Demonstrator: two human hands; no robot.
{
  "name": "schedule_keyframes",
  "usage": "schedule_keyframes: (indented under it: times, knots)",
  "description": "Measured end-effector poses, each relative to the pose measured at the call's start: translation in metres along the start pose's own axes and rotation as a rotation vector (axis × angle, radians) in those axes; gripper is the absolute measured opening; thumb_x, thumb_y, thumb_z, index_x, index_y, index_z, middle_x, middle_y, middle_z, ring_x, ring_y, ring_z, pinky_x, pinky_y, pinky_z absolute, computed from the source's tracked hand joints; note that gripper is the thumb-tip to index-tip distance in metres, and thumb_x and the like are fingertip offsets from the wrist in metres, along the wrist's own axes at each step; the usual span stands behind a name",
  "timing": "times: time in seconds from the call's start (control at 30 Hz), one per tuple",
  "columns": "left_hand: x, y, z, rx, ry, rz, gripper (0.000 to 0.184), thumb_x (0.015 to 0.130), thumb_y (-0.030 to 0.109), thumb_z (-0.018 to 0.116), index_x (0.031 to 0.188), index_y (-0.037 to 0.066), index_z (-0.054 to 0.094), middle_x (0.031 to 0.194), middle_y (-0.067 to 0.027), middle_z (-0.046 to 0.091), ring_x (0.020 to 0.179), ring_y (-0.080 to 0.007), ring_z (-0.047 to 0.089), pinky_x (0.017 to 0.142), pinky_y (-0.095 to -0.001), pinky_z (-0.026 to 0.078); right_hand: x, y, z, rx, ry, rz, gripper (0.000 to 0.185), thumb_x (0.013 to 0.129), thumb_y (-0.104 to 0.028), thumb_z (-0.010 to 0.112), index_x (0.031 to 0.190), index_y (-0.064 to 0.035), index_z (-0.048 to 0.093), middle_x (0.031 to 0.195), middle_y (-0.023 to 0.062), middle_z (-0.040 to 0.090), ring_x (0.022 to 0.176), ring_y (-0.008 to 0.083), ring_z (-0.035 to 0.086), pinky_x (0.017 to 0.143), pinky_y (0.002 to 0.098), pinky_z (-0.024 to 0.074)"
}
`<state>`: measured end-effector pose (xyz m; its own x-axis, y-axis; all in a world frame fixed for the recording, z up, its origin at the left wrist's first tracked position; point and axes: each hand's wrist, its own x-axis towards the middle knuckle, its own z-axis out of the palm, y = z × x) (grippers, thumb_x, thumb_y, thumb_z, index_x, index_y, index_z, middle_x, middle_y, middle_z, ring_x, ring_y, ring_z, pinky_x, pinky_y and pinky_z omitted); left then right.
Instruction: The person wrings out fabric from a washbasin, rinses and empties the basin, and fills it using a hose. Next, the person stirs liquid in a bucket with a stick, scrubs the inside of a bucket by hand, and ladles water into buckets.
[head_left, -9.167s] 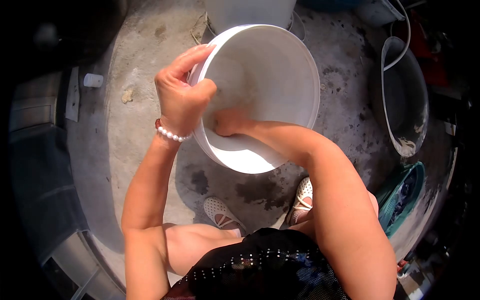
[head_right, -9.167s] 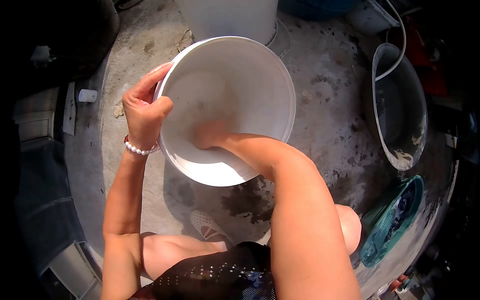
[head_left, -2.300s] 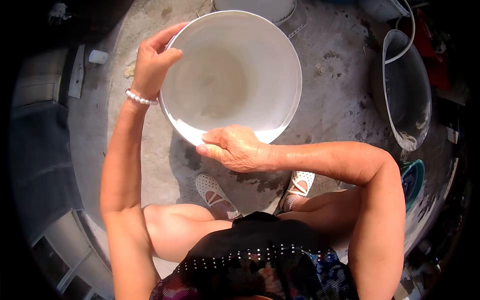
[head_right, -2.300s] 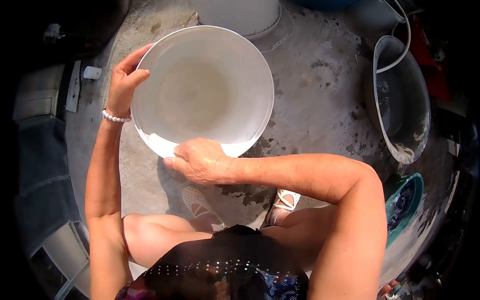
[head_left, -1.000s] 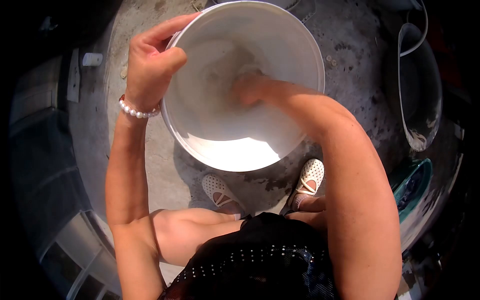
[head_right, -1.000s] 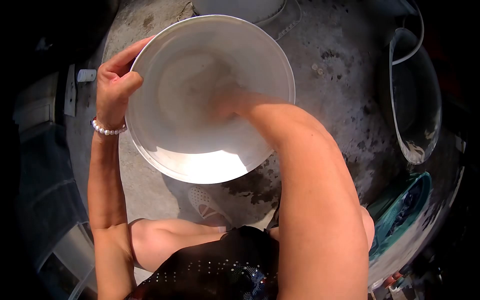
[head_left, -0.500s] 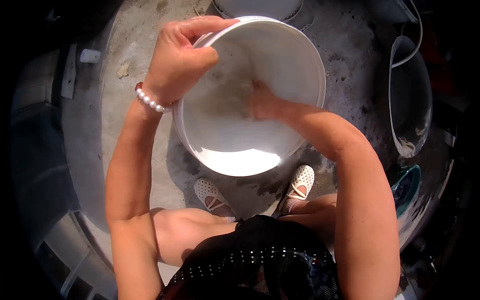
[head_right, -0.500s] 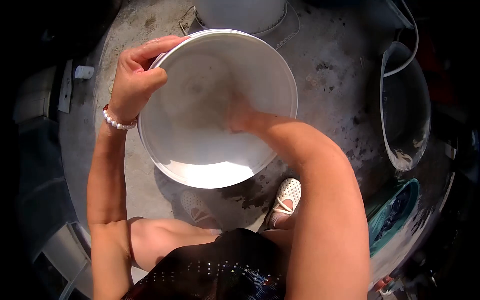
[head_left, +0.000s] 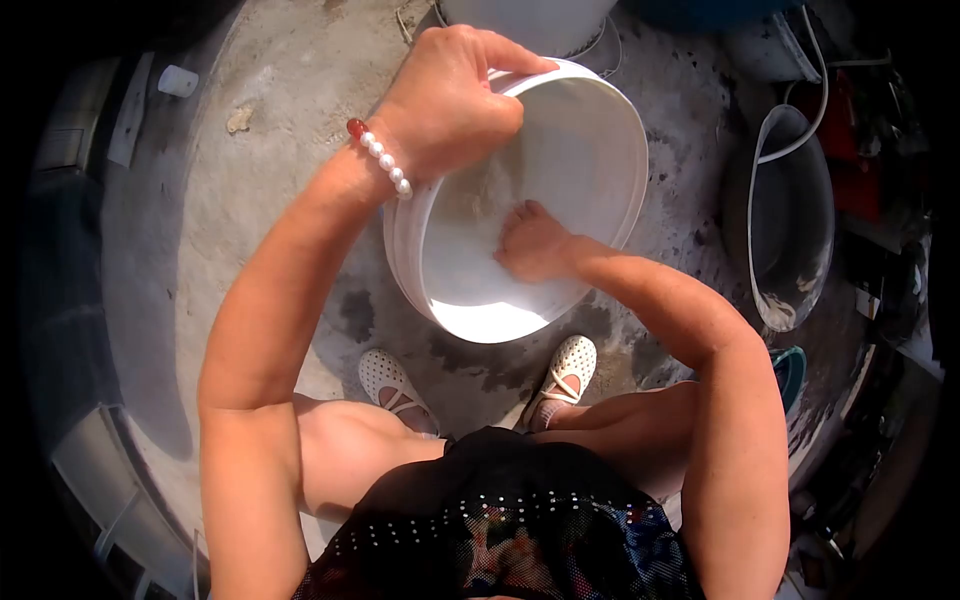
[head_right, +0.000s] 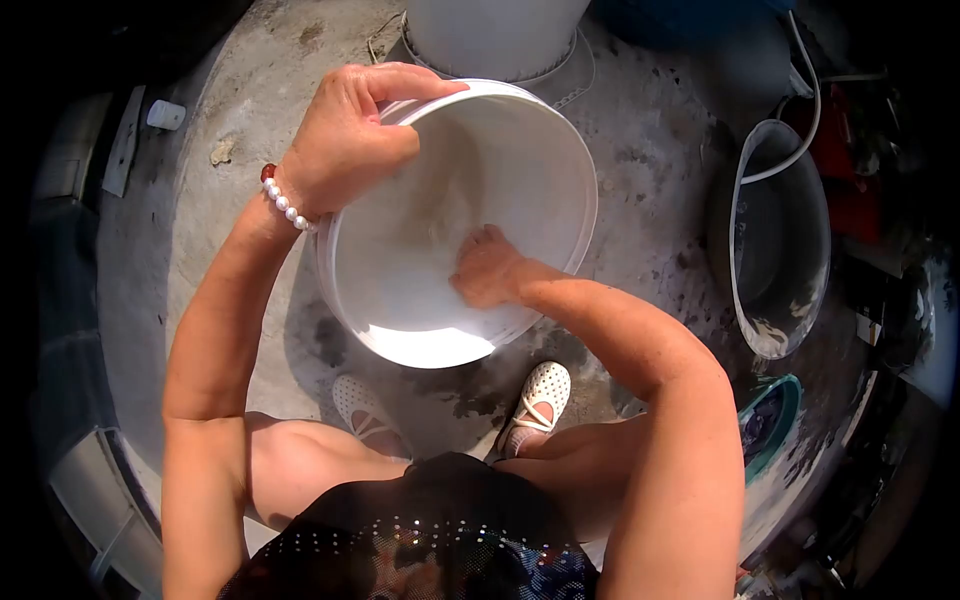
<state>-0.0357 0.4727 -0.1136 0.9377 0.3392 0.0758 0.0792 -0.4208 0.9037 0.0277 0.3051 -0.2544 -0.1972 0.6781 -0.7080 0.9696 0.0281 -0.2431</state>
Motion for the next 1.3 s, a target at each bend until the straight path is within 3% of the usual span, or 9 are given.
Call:
schedule_keyframes:
  times: [0.07,0.13,0.4,0.5,0.63,0.87,0.97,1.13,1.3]
  knots:
    - [-0.003,0.001,0.005,-0.004,-0.001,0.001,0.040,0.060,0.001,0.048,0.095,-0.001,0.067,0.089,-0.0084,0.065,0.078,-0.0129,0.060,0.072,-0.0243,0.049,-0.003,0.021,-0.014,0.091,-0.196,-0.051,0.038,0.085,-0.021,0.040,0.107,0.0012,0.061,0.133,0.0223,0.037,0.126,0.0316,0.031,0.107,0.0429,0.0146]
    - [-0.001,0.000,0.011,0.021,0.038,0.043,0.040,0.060,0.001,0.048,0.095,-0.001,0.067,0.087,-0.0087,0.066,0.079,-0.0136,0.061,0.074,-0.0252,0.049,-0.003,0.069,-0.003,-0.544,0.544,0.094,0.041,0.087,-0.027,0.039,0.113,-0.0014,0.058,0.135,0.0212,0.036,0.127,0.0296,0.031,0.107,0.0410,0.0137]
    - [0.002,0.007,0.002,0.012,0.037,-0.075,0.039,0.063,0.001,0.047,0.096,0.001,0.067,0.087,-0.0083,0.067,0.079,-0.0133,0.061,0.073,-0.0253,0.049,0.006,0.039,0.003,0.112,0.062,0.006,0.048,0.089,-0.029,0.036,0.119,0.0072,0.049,0.135,0.0226,0.035,0.132,0.0288,0.023,0.109,0.0410,0.0089]
    - [0.001,0.010,0.005,-0.053,0.051,-0.161,0.039,0.063,0.000,0.047,0.096,0.002,0.068,0.086,-0.0078,0.067,0.076,-0.0118,0.061,0.070,-0.0244,0.049,0.031,0.079,0.013,-0.463,0.756,0.094,0.043,0.087,-0.025,0.040,0.112,0.0067,0.055,0.136,0.0199,0.035,0.131,0.0277,0.024,0.108,0.0427,0.0102]
    - [0.007,-0.007,0.009,-0.021,0.130,-0.006,0.039,0.063,-0.001,0.047,0.097,0.002,0.068,0.081,-0.0072,0.067,0.067,-0.0089,0.060,0.061,-0.0216,0.049,0.062,-0.001,0.001,0.049,-0.050,0.080,0.035,0.081,-0.025,0.049,0.107,-0.0042,0.061,0.107,0.0157,0.059,0.117,0.0279,0.042,0.103,0.0416,0.0222]
    - [0.007,-0.002,0.002,-0.067,0.156,-0.184,0.040,0.063,-0.001,0.047,0.098,0.001,0.067,0.081,-0.0075,0.067,0.069,-0.0095,0.061,0.065,-0.0229,0.050,0.005,-0.017,0.001,0.839,-0.154,-0.207,0.048,0.090,-0.032,0.024,0.110,-0.0014,0.055,0.118,0.0191,0.051,0.111,0.0307,0.046,0.096,0.0394,0.0338]
    - [0.002,-0.010,-0.006,-0.046,0.126,-0.077,0.040,0.064,-0.001,0.047,0.098,0.001,0.067,0.081,-0.0070,0.067,0.068,-0.0085,0.060,0.064,-0.0216,0.049,-0.076,0.065,0.001,-0.302,0.383,-0.098,0.047,0.090,-0.029,0.035,0.123,0.0014,0.048,0.133,0.0138,0.042,0.126,0.0239,0.035,0.110,0.0368,0.0149]
    - [0.005,-0.002,-0.014,-0.003,0.158,-0.096,0.038,0.065,-0.002,0.049,0.099,-0.001,0.066,0.082,-0.0076,0.067,0.069,-0.0094,0.061,0.064,-0.0216,0.050,-0.104,0.066,-0.029,-0.537,0.627,0.121,0.045,0.088,-0.026,0.041,0.120,0.0045,0.048,0.130,0.0174,0.043,0.125,0.0270,0.035,0.108,0.0379,0.0174]
    - [0.001,-0.006,-0.021,-0.154,0.169,-0.150,0.036,0.067,-0.002,0.051,0.099,-0.001,0.066,0.083,-0.0089,0.067,0.069,-0.0110,0.063,0.063,-0.0223,0.052,-0.110,-0.022,0.001,0.357,0.458,-0.191,0.063,0.088,-0.052,0.038,0.111,0.0063,0.047,0.118,0.0214,0.049,0.116,0.0322,0.042,0.102,0.0403,0.0269]
